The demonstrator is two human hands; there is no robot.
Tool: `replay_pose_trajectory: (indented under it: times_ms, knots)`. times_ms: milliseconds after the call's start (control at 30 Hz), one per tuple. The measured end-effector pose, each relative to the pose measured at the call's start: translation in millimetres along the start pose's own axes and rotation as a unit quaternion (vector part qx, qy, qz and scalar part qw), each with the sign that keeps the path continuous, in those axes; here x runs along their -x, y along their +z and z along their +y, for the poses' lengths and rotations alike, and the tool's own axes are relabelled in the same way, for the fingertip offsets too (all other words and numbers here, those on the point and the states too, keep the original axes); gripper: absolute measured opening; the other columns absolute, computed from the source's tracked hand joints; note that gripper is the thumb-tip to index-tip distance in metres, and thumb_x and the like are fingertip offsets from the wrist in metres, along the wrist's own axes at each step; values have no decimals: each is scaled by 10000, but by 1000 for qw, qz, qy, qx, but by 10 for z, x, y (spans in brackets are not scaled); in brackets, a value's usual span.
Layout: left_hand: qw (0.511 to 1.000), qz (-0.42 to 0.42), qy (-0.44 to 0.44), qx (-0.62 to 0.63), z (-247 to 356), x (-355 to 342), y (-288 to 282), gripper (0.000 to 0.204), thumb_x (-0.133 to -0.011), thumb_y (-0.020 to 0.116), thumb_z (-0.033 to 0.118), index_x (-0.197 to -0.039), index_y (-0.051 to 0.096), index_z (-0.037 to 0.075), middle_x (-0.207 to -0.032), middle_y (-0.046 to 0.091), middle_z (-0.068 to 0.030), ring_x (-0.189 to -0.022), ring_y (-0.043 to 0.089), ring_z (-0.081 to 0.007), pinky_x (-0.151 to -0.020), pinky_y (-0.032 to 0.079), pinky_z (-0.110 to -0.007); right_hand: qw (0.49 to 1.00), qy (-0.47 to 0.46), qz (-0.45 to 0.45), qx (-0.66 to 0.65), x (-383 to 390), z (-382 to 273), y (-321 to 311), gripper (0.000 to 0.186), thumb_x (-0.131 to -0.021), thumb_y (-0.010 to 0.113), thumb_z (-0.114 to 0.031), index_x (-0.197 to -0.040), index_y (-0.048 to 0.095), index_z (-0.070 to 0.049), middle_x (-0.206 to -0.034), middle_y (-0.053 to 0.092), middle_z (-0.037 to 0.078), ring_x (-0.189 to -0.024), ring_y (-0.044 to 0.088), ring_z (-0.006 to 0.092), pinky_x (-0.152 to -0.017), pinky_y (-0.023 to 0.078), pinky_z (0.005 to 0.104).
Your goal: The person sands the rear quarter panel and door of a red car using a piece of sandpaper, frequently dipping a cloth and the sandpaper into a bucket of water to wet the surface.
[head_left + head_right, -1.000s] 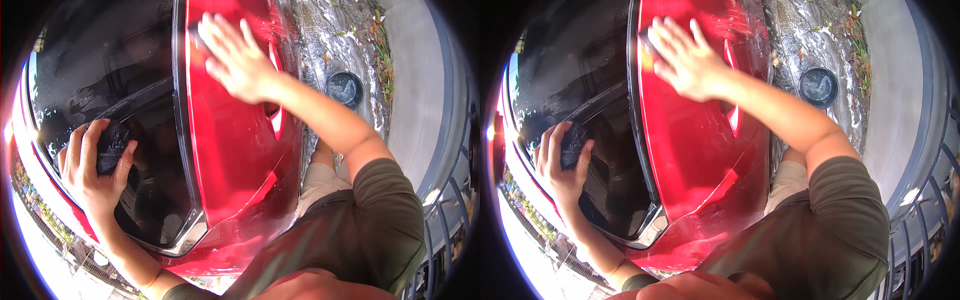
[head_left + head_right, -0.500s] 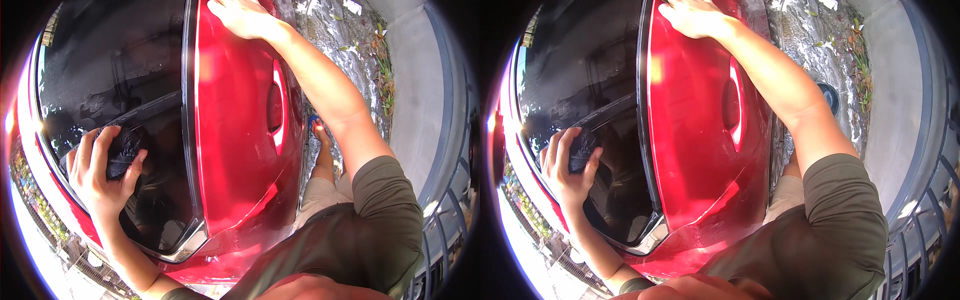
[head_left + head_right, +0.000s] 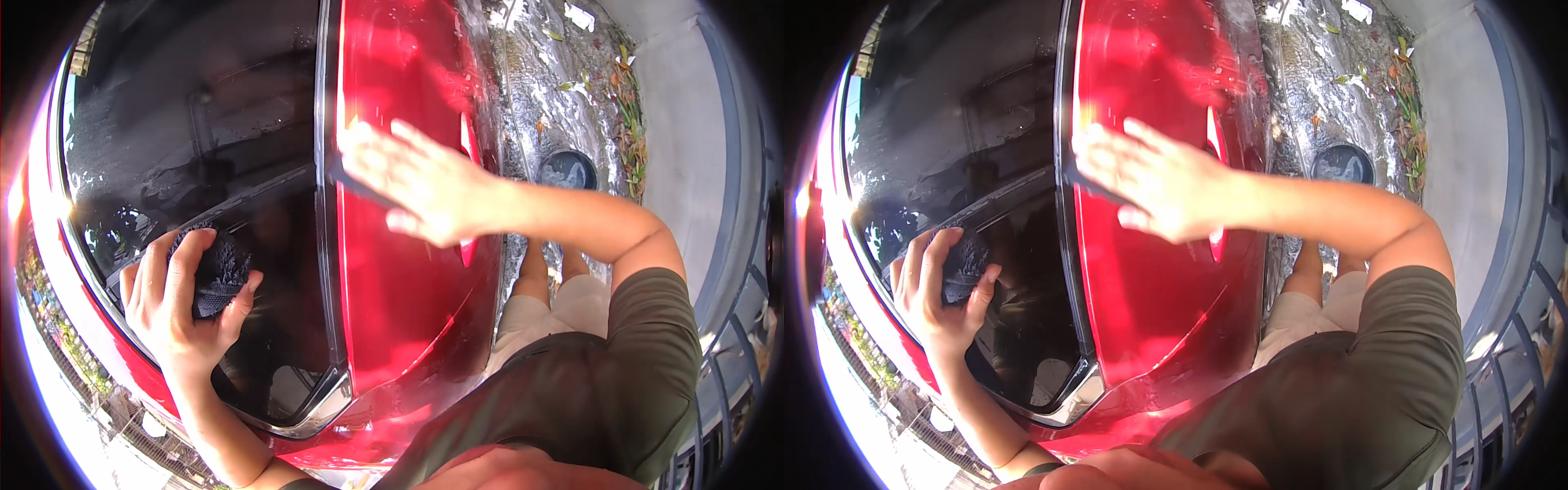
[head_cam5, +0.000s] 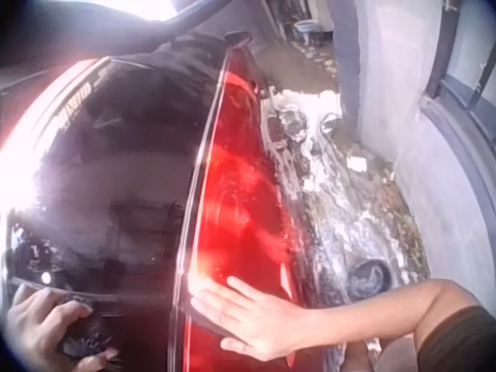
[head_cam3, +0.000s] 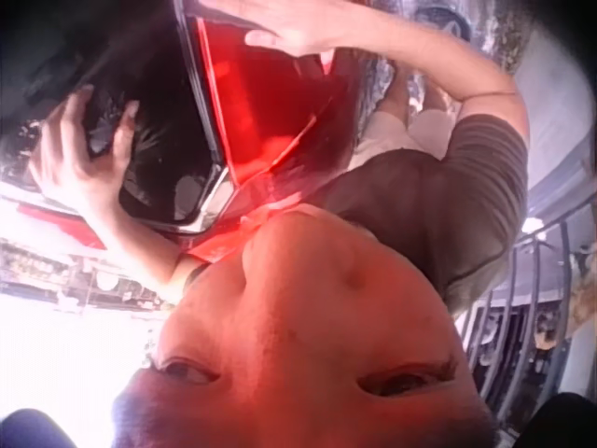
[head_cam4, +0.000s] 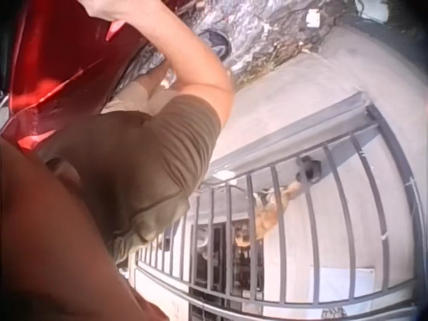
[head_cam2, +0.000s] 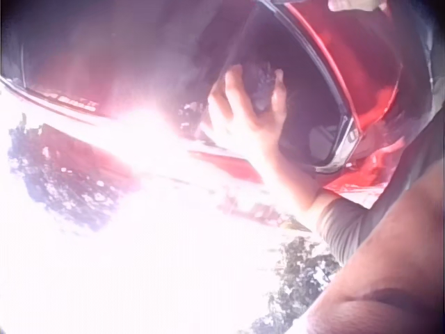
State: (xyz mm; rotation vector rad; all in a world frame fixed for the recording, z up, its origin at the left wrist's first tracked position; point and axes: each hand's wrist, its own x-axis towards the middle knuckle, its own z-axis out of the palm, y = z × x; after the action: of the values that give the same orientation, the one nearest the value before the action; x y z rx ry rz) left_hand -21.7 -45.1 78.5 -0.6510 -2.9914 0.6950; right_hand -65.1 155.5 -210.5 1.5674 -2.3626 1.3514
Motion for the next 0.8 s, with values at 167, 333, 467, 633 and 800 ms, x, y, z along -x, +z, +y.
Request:
replay_pose_trajectory:
  times_ms: [167, 333, 467, 633, 800]
  knots:
    - [1000, 0, 12, 3, 19, -93, 42, 537, -707, 856, 474, -1068, 723, 100, -1022, 705, -77, -843, 650, -269, -760, 475, -400, 984, 61, 107, 127, -321, 669, -153, 652, -1071, 443, -413, -1620, 315, -87, -1714, 243, 128, -1598, 191, 266, -1292, 112, 523]
    - [1000, 0, 4, -5, 15, -33, 40, 537, -692, 882, 436, -1079, 722, 100, -1018, 705, -80, -835, 649, -272, -760, 481, -393, 997, 43, 59, 31, -115, 282, -1, 698, -1069, 413, -434, -1621, 273, -30, -1696, 257, 180, -1586, 221, 313, -1282, 122, 554]
    - [1000, 12, 13, 2, 66, -149, 61, 518, -715, 866, 436, -1070, 723, 88, -1022, 705, -81, -831, 645, -277, -783, 479, -400, 967, 127, 205, 82, -372, 1009, 12, 653, -1090, 337, -431, -1629, 276, -68, -1699, 259, 166, -1589, 202, 309, -1291, 106, 538]
    - [1000, -5, 16, -2, 15, -44, 90, 554, -726, 856, 475, -1071, 719, 65, -1017, 709, -91, -887, 671, -288, -807, 483, -409, 983, 127, 134, -16, -89, 96, 326, 722, -1090, 307, -485, -1654, 177, -53, -1736, 126, 164, -1609, 98, 340, -1280, 46, 579]
    - [1000, -25, 10, -7, 17, -23, 86, 533, -796, 836, 431, -1156, 691, 66, -1068, 716, -98, -973, 684, -301, -884, 480, -399, 959, 211, 187, 18, -217, 673, 240, 740, -1091, 199, -530, -1654, 161, -51, -1738, 119, 161, -1615, 62, 310, -1284, 18, 569]
